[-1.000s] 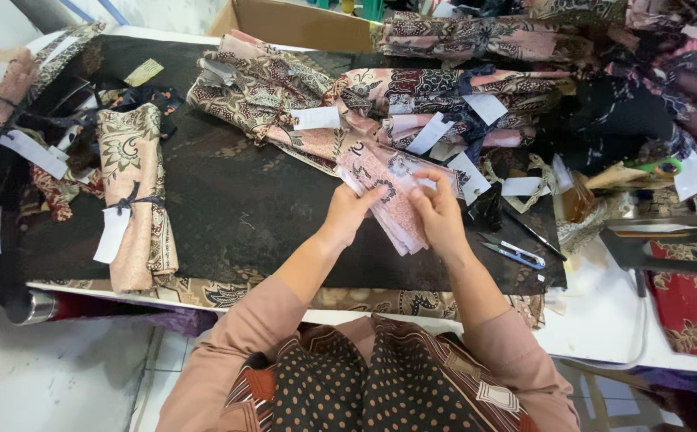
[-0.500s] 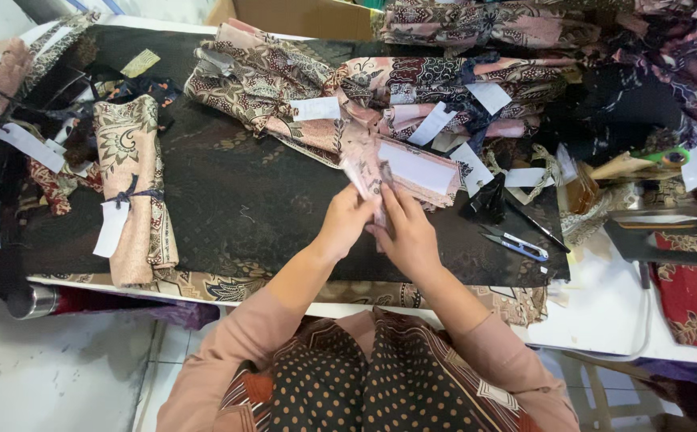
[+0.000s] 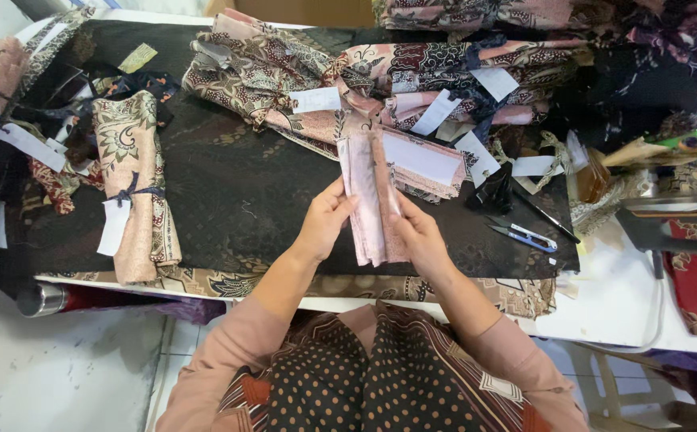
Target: The person folds patterned fabric pieces, ties them with string, writes on small paper tags, and attaches the tags to the fabric bundles. The person also writes in a notebook and handles a box of tags.
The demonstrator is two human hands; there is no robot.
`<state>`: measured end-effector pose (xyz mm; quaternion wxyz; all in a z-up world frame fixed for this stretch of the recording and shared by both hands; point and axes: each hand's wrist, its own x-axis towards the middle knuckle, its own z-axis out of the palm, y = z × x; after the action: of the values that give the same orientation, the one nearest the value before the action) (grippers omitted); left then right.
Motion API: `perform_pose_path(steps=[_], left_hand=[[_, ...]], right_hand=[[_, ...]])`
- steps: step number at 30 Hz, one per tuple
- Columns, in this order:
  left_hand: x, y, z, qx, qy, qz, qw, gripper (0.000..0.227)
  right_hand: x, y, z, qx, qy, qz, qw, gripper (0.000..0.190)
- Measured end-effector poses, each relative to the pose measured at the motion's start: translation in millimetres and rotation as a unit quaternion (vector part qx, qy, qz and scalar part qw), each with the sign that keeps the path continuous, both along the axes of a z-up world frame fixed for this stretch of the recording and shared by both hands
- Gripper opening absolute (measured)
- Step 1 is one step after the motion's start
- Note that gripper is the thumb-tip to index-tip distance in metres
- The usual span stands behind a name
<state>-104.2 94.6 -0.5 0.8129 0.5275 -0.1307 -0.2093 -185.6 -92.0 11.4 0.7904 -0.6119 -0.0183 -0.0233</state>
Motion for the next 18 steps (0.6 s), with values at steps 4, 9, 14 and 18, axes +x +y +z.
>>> perform_pose_path(steps=[4, 9, 14, 18], left_hand=[[-3.6, -4.0, -0.3, -0.043, -0.015, 0.009, 0.999, 0.049], [-9.5, -13.9, -5.7, -0.056, -0.006, 0.021, 0.998, 0.045], [-19.1, -22.0, 9.9, 0.012, -0.006, 0.053, 0.999, 0.041], [-35.6, -21.7, 30.5, 0.110, -0.180, 0.146, 0.967, 0.060]], right_hand=[[1.3, -0.2, -3.2, 0.127, 0.040, -0.049, 0.990, 0.058], [3.0, 4.7, 1.9, 0.041, 0.008, -0.064, 0.997, 0.047], [-5.5, 12.9, 9.8, -0.120, -0.086, -0.074, 0.986, 0.049], [-10.2, 18.8, 17.4, -0.214, -0.127, -0.066, 0.966, 0.054]])
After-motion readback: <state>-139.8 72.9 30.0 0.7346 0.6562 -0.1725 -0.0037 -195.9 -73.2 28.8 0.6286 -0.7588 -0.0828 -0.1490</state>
